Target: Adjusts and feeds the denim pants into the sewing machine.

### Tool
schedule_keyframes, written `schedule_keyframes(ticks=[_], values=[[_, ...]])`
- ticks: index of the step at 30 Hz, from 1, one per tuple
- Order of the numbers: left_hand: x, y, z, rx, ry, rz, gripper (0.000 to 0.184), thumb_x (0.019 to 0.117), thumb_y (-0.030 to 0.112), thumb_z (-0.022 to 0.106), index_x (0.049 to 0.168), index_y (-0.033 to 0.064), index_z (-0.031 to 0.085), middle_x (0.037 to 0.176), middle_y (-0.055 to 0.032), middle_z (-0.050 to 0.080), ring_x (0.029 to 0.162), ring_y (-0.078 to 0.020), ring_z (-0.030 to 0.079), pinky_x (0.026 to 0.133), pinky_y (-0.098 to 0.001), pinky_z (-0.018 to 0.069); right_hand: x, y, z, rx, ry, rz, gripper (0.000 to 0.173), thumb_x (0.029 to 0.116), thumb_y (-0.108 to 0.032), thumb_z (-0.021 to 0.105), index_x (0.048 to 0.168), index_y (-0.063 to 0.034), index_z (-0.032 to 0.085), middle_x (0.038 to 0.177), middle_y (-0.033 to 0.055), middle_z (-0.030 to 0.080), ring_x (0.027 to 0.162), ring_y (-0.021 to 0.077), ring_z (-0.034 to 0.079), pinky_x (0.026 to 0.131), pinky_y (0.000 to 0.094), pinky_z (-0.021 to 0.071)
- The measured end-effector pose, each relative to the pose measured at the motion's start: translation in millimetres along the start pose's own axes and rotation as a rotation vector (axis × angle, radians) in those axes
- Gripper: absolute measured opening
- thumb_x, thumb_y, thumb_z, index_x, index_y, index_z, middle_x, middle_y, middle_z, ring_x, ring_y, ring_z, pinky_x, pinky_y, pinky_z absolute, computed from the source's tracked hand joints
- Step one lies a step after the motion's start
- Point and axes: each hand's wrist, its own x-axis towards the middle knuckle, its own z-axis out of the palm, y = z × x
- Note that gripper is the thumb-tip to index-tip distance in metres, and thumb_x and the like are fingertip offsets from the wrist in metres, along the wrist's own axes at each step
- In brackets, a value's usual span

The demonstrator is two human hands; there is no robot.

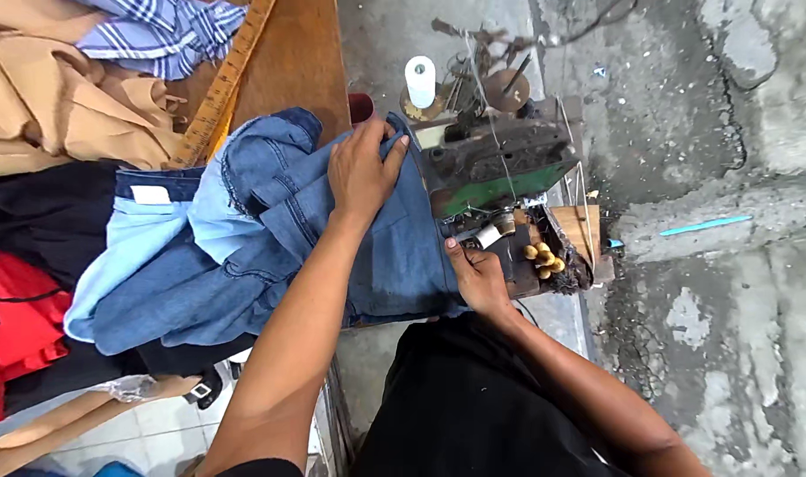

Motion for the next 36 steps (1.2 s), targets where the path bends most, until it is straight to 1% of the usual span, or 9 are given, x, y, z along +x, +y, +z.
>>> schedule_keyframes(ticks=[9, 12, 15, 18, 20, 23, 26, 30, 36], values=[[9, -8, -3, 0.019, -0.051, -0.084, 0.040, 0.1049, 0.042, 0.053, 0.116, 0.0058, 0.066, 0.097, -0.0178, 0.072, 0.093, -0.0370, 0.070, 0.085, -0.0610, 0.0468, -9, 8, -1, -0.076, 0.026, -0.068, 0.051, 0.1064, -0.035, 0.053, 0.059, -0.0143, 0.052, 0.050, -0.0086, 0.039, 0.044, 0.0018, 0.037, 0.045, 0.0239, 0.0315], [18, -7, -7, 0.032, -0.092, -0.126, 0.043, 0.1036, 0.046, 0.054, 0.121, 0.0075, 0.065, 0.100, -0.0176, 0.073, 0.095, -0.0375, 0.070, 0.089, -0.0629, 0.0455, -13, 17, -5, -0.041, -0.021, -0.135, 0.035, 0.1000, -0.038, 0.062, 0.080, -0.0102, 0.071, 0.062, -0.0086, 0.057, 0.054, -0.0021, 0.050, 0.053, 0.0206, 0.0434], [13, 0, -7, 0.084, 0.115, -0.066, 0.047, 0.1013, 0.044, 0.060, 0.131, 0.0079, 0.064, 0.118, -0.0177, 0.071, 0.109, -0.0371, 0.067, 0.096, -0.0622, 0.0426, -14, 18, -6, 0.002, -0.057, -0.158, 0.030, 0.0990, -0.033, 0.066, 0.089, -0.0063, 0.075, 0.070, -0.0060, 0.066, 0.061, -0.0037, 0.057, 0.059, 0.0173, 0.0493], [-41, 28, -12, 0.023, 0.270, -0.004, 0.035, 0.1036, 0.031, 0.059, 0.122, 0.0031, 0.069, 0.124, -0.0213, 0.066, 0.113, -0.0389, 0.062, 0.093, -0.0563, 0.0469, -17, 16, -6, 0.010, -0.055, -0.097, 0.029, 0.0994, -0.030, 0.066, 0.081, -0.0081, 0.072, 0.064, -0.0077, 0.060, 0.056, -0.0040, 0.051, 0.055, 0.0170, 0.0439], [-98, 51, -6, -0.087, 0.175, -0.072, 0.028, 0.1013, 0.027, 0.061, 0.111, 0.0037, 0.073, 0.119, -0.0169, 0.069, 0.112, -0.0348, 0.063, 0.093, -0.0538, 0.0507, -18, 14, -7, 0.049, -0.074, -0.069, 0.029, 0.0994, -0.028, 0.066, 0.078, -0.0078, 0.070, 0.063, -0.0070, 0.058, 0.056, -0.0025, 0.051, 0.055, 0.0181, 0.0429], [-144, 54, 22, -0.183, 0.088, -0.128, 0.039, 0.0968, 0.038, 0.068, 0.125, 0.0121, 0.075, 0.143, -0.0080, 0.063, 0.138, -0.0280, 0.054, 0.112, -0.0497, 0.0452, -13, 10, -9, 0.084, -0.109, -0.057, 0.026, 0.0993, -0.025, 0.066, 0.082, -0.0068, 0.071, 0.066, -0.0058, 0.061, 0.060, -0.0018, 0.055, 0.058, 0.0179, 0.0458], [-144, 45, 23, -0.141, -0.013, -0.103, 0.049, 0.0974, 0.048, 0.065, 0.134, 0.0157, 0.070, 0.155, -0.0062, 0.051, 0.149, -0.0275, 0.040, 0.118, -0.0493, 0.0382, -16, 9, -10, 0.088, -0.140, -0.023, 0.022, 0.0985, -0.024, 0.068, 0.086, -0.0060, 0.073, 0.069, -0.0044, 0.064, 0.062, -0.0009, 0.057, 0.060, 0.0185, 0.0476], [-132, 39, 18, -0.066, -0.072, -0.073, 0.053, 0.0978, 0.054, 0.060, 0.137, 0.0195, 0.068, 0.159, -0.0042, 0.047, 0.152, -0.0262, 0.036, 0.115, -0.0492, 0.0420, -17, 6, -13, 0.095, -0.173, -0.033, 0.018, 0.0980, -0.021, 0.068, 0.096, -0.0045, 0.075, 0.080, -0.0011, 0.072, 0.073, 0.0010, 0.066, 0.069, 0.0201, 0.0561], [-124, 35, 9, -0.031, -0.233, -0.076, 0.084, 0.0844, 0.071, 0.065, 0.154, 0.0257, 0.050, 0.168, -0.0024, 0.031, 0.156, -0.0275, 0.026, 0.118, -0.0530, 0.0372, -20, 9, -13, 0.082, -0.174, -0.002, 0.019, 0.0976, -0.023, 0.069, 0.091, -0.0058, 0.073, 0.074, -0.0033, 0.067, 0.066, -0.0008, 0.061, 0.064, 0.0183, 0.0506]])
